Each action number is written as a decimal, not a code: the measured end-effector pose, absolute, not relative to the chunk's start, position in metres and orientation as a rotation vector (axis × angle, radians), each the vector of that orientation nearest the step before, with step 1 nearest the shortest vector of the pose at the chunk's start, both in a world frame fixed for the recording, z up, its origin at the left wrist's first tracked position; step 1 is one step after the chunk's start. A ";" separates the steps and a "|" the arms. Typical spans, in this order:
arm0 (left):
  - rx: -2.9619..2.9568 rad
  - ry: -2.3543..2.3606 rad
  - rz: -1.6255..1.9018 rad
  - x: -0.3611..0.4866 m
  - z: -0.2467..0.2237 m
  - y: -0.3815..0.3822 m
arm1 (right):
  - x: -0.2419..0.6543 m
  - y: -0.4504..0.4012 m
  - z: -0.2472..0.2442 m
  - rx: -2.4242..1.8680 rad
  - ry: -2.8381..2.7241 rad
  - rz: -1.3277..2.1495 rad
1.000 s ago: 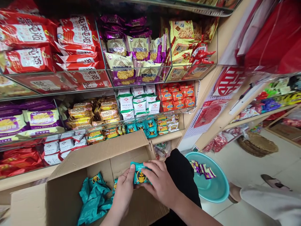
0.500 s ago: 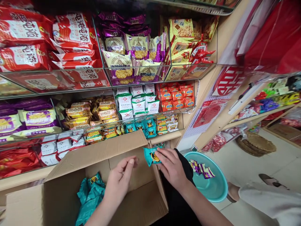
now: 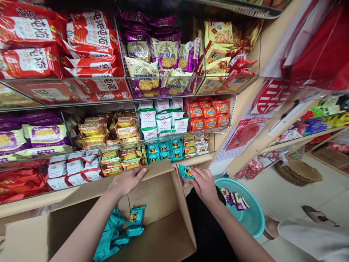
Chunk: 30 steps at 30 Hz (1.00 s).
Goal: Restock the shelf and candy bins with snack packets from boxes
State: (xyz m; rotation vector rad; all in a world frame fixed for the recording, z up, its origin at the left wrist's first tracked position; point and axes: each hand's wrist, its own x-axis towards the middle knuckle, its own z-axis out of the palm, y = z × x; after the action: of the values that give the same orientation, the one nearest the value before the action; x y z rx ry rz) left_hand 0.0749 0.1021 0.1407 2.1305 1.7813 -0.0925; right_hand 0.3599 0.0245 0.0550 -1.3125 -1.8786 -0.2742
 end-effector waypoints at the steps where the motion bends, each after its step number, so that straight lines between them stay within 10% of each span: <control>1: 2.129 1.783 -0.089 0.075 0.141 0.101 | 0.360 0.026 0.052 -1.310 -1.879 -0.260; 30: 2.143 1.840 -0.058 0.080 0.138 0.096 | 0.323 0.191 0.040 -1.449 -1.624 -0.436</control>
State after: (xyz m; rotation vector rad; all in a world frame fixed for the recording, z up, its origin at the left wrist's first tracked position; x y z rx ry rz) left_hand 0.0800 0.0961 0.1384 2.1429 1.8399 -0.0580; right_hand 0.3229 0.1915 0.0397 -1.4490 -1.6245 -0.4364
